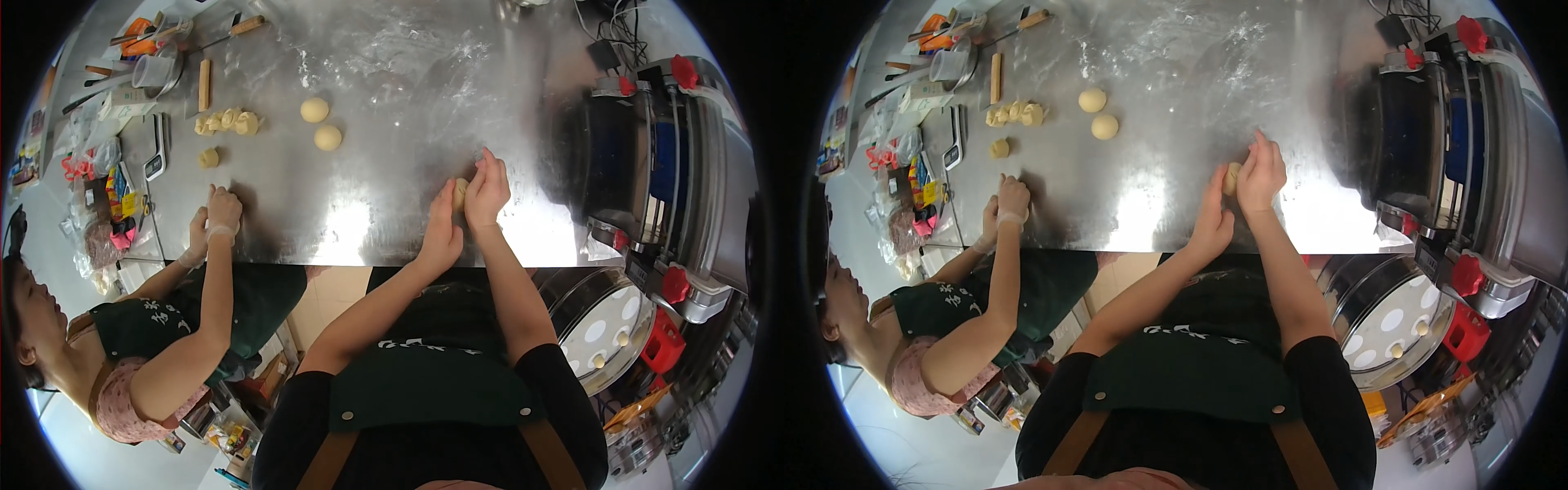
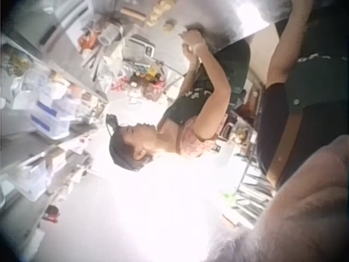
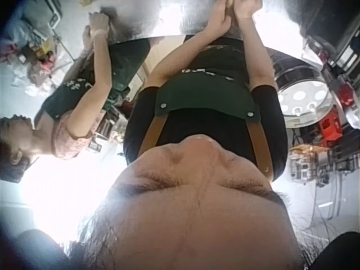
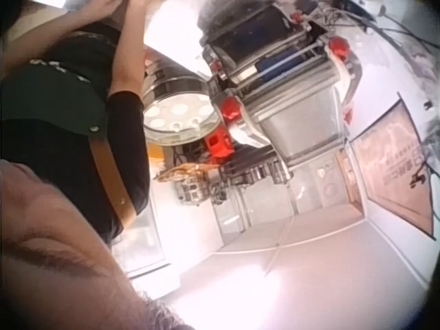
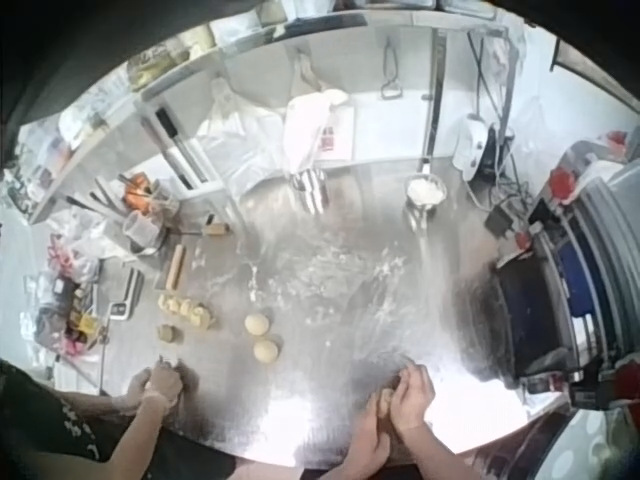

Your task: Manually roll and shape small pieces of dough into uniform balls on a stainless steel prep table.

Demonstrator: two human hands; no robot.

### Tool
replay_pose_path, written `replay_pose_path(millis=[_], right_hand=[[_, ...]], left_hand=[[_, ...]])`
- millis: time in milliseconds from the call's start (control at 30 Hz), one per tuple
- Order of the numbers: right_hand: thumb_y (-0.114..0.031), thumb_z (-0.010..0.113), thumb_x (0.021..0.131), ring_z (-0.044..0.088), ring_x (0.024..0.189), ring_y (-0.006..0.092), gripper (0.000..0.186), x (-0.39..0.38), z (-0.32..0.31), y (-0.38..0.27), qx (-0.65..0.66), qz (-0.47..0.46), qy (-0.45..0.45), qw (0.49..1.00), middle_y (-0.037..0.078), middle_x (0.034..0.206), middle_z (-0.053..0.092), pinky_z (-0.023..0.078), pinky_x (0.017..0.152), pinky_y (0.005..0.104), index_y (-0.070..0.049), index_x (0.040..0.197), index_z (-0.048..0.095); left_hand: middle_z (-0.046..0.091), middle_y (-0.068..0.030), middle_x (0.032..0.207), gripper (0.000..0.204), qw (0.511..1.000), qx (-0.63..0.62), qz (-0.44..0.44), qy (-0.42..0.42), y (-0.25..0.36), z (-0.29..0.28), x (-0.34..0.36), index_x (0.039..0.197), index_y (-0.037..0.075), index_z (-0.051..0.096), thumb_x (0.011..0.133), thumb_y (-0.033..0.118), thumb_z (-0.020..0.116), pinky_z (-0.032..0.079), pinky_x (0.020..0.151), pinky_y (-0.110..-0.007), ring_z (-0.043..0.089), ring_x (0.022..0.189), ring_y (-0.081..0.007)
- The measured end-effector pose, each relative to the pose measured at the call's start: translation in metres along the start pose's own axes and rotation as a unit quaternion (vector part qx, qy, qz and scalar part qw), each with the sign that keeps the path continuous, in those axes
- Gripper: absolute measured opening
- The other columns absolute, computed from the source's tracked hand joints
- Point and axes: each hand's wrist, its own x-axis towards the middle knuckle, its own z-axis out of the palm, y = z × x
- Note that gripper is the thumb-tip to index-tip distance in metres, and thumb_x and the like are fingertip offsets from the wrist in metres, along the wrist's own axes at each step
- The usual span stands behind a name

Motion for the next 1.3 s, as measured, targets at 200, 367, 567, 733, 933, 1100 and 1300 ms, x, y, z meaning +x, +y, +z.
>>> replay_pose_path(millis=[200, 367, 567, 733, 933, 1100, 1300], right_hand=[[0.001, 0.052, 0.081, 0.061, 0.07, 0.0229, 0.027, 0.002, 0.008, -0.001, 0.04, 0.044, 0.011, 0.998, 0.006, 0.08, 0.06, 0.049, 0.06, 0.0322, -0.005, 0.106, 0.061], [0.001, 0.052, 0.081, 0.062, 0.071, 0.0223, 0.027, -0.012, 0.013, 0.011, -0.023, 0.049, 0.009, 0.999, 0.006, 0.08, 0.061, 0.05, 0.06, 0.0325, -0.004, 0.106, 0.061], [0.0, 0.054, 0.079, 0.063, 0.072, 0.022, 0.028, -0.009, 0.015, 0.013, -0.045, 0.053, -0.009, 0.998, 0.007, 0.081, 0.061, 0.051, 0.059, 0.0332, -0.005, 0.106, 0.061], [0.0, 0.054, 0.079, 0.063, 0.072, 0.0215, 0.028, -0.009, 0.004, -0.004, 0.016, 0.076, 0.002, 0.997, 0.006, 0.081, 0.061, 0.051, 0.059, 0.0326, -0.005, 0.105, 0.062], [0.001, 0.054, 0.078, 0.063, 0.07, 0.0216, 0.03, -0.02, 0.005, 0.011, -0.068, 0.075, -0.012, 0.995, 0.006, 0.08, 0.061, 0.05, 0.059, 0.0329, -0.005, 0.106, 0.063], [0.004, 0.052, 0.078, 0.062, 0.069, 0.0229, 0.033, -0.024, 0.0, 0.007, -0.007, 0.067, -0.006, 0.998, 0.008, 0.08, 0.06, 0.051, 0.059, 0.0335, -0.004, 0.108, 0.061], [0.0, 0.05, 0.086, 0.061, 0.069, 0.0203, 0.026, -0.007, 0.003, -0.004, 0.041, 0.037, 0.006, 0.998, 0.007, 0.08, 0.059, 0.049, 0.059, 0.0304, -0.005, 0.109, 0.061]], left_hand=[[0.023, -0.0237, 0.146, 0.075, 1.0, -0.001, -0.022, -0.003, -0.002, 0.001, -0.003, 0.142, -0.005, 0.016, 0.07, -0.012, 0.036, 0.016, 0.113, -0.039, 0.021, 0.138, -0.0352], [0.024, -0.0236, 0.146, 0.075, 0.999, 0.0, -0.039, -0.008, 0.001, 0.001, -0.003, 0.142, -0.006, 0.016, 0.07, -0.012, 0.037, 0.017, 0.113, -0.039, 0.022, 0.137, -0.0349], [0.029, -0.0251, 0.142, 0.073, 0.996, 0.028, -0.069, -0.038, -0.01, -0.006, 0.019, 0.141, -0.005, 0.02, 0.07, -0.011, 0.038, 0.022, 0.111, -0.04, 0.027, 0.135, -0.037], [0.029, -0.0247, 0.142, 0.074, 0.998, 0.028, -0.041, -0.031, -0.003, 0.0, 0.0, 0.141, -0.005, 0.021, 0.07, -0.011, 0.037, 0.022, 0.111, -0.039, 0.028, 0.134, -0.0366], [0.029, -0.0241, 0.143, 0.073, 0.997, 0.012, -0.069, -0.033, -0.006, -0.002, 0.004, 0.141, -0.005, 0.021, 0.07, -0.011, 0.037, 0.02, 0.112, -0.04, 0.026, 0.135, -0.0373], [0.028, -0.0239, 0.144, 0.073, 0.996, 0.024, -0.06, -0.056, 0.001, -0.001, -0.003, 0.142, -0.004, 0.021, 0.071, -0.01, 0.037, 0.02, 0.112, -0.041, 0.026, 0.135, -0.0372], [0.027, -0.0247, 0.144, 0.073, 0.999, 0.02, -0.016, -0.022, 0.004, -0.004, -0.004, 0.141, -0.006, 0.019, 0.071, -0.01, 0.037, 0.02, 0.111, -0.042, 0.027, 0.134, -0.0379]])
